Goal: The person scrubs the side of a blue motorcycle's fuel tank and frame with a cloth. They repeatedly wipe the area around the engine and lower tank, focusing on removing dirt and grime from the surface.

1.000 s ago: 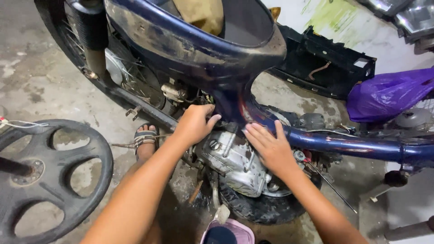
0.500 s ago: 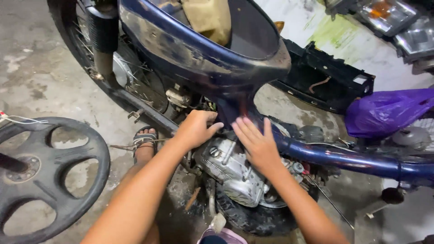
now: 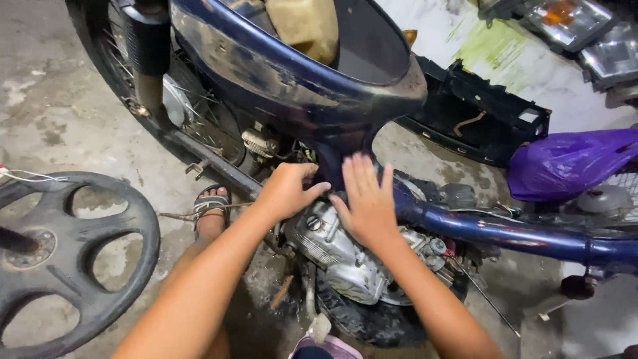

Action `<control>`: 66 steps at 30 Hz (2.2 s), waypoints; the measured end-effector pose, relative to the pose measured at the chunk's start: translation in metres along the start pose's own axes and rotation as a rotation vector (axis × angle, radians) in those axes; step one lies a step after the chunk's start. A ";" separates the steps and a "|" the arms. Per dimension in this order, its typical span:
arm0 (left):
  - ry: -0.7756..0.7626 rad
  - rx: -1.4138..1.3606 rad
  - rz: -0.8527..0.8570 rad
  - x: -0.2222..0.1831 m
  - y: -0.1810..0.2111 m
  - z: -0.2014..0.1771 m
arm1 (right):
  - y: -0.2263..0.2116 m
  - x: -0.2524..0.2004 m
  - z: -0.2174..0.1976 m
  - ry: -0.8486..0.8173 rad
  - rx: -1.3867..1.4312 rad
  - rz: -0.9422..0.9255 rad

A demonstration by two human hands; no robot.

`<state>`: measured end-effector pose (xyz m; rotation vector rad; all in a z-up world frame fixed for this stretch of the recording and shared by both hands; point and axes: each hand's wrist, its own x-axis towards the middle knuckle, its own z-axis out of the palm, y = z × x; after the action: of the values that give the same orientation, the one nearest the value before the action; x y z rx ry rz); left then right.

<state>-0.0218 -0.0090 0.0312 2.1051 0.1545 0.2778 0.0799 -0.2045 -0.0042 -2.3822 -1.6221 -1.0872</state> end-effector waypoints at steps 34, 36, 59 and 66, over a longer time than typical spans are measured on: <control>0.060 0.044 0.023 -0.002 0.000 0.001 | -0.009 -0.030 -0.010 -0.035 0.004 -0.018; 0.070 0.048 0.025 0.002 -0.008 0.003 | -0.008 -0.028 0.000 -0.022 -0.001 -0.025; 0.066 0.035 0.045 0.005 -0.023 0.008 | -0.005 -0.009 0.005 0.010 0.063 -0.005; 0.093 0.042 0.043 0.002 -0.024 0.014 | -0.006 0.012 0.006 0.010 0.023 -0.004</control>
<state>-0.0159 -0.0075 0.0044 2.1397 0.1713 0.4011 0.0808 -0.1899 -0.0038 -2.3570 -1.6281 -1.0731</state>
